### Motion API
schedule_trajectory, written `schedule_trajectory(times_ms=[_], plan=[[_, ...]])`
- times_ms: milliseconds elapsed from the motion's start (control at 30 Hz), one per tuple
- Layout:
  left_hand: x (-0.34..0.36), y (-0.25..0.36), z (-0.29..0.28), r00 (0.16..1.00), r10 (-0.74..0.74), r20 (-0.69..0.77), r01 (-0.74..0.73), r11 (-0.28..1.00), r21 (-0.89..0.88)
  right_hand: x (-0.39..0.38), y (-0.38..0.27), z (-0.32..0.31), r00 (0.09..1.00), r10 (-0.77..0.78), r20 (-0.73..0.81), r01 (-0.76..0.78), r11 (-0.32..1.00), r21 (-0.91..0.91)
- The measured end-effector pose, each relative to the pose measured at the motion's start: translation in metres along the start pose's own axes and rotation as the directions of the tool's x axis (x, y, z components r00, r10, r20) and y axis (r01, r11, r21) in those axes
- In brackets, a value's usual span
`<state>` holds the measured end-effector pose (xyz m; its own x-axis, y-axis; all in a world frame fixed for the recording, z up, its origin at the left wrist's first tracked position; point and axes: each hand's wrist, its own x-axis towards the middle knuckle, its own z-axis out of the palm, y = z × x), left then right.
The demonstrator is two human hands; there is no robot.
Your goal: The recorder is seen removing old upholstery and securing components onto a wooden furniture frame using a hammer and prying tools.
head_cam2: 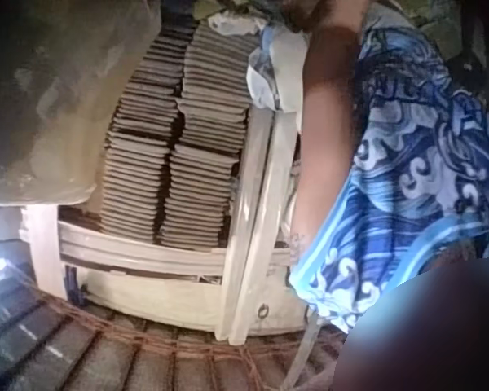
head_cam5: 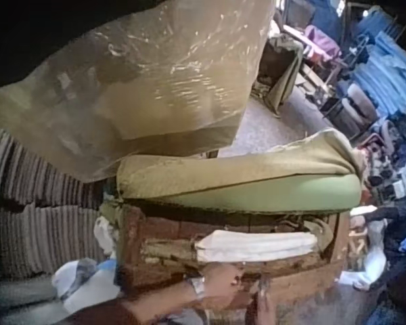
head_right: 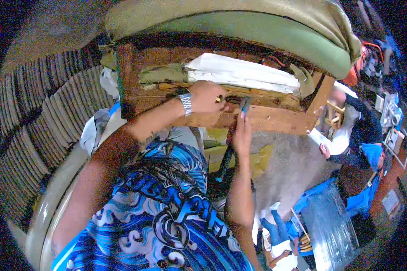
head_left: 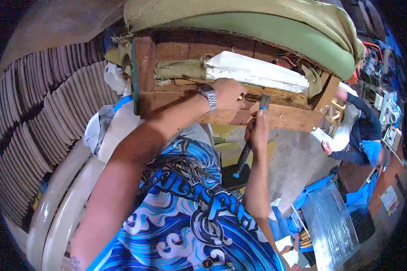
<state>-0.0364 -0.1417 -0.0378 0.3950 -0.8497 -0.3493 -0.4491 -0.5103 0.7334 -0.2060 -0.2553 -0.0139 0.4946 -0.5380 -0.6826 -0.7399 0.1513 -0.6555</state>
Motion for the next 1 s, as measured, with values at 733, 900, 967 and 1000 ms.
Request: schedule_trajectory(times_ms=[733,900,967,1000], plan=[[0.007,0.008,-0.008,0.94,0.234,-0.249,-0.254,0.966,-0.053,-0.005,-0.002,0.0,0.999,0.038,0.031,-0.039,0.998,0.053],[0.01,0.007,-0.006,0.913,0.228,-0.339,-0.276,0.956,-0.101,-0.005,0.001,0.002,1.0,0.017,0.0,-0.017,0.995,0.098],[0.01,0.005,-0.006,0.897,0.248,-0.367,-0.313,0.941,-0.129,-0.005,0.0,0.0,0.998,0.062,0.005,-0.062,0.995,0.08],[0.01,0.004,-0.006,0.878,0.266,-0.398,-0.342,0.93,-0.133,-0.004,-0.002,-0.002,0.998,0.044,0.05,-0.049,0.995,0.091]])
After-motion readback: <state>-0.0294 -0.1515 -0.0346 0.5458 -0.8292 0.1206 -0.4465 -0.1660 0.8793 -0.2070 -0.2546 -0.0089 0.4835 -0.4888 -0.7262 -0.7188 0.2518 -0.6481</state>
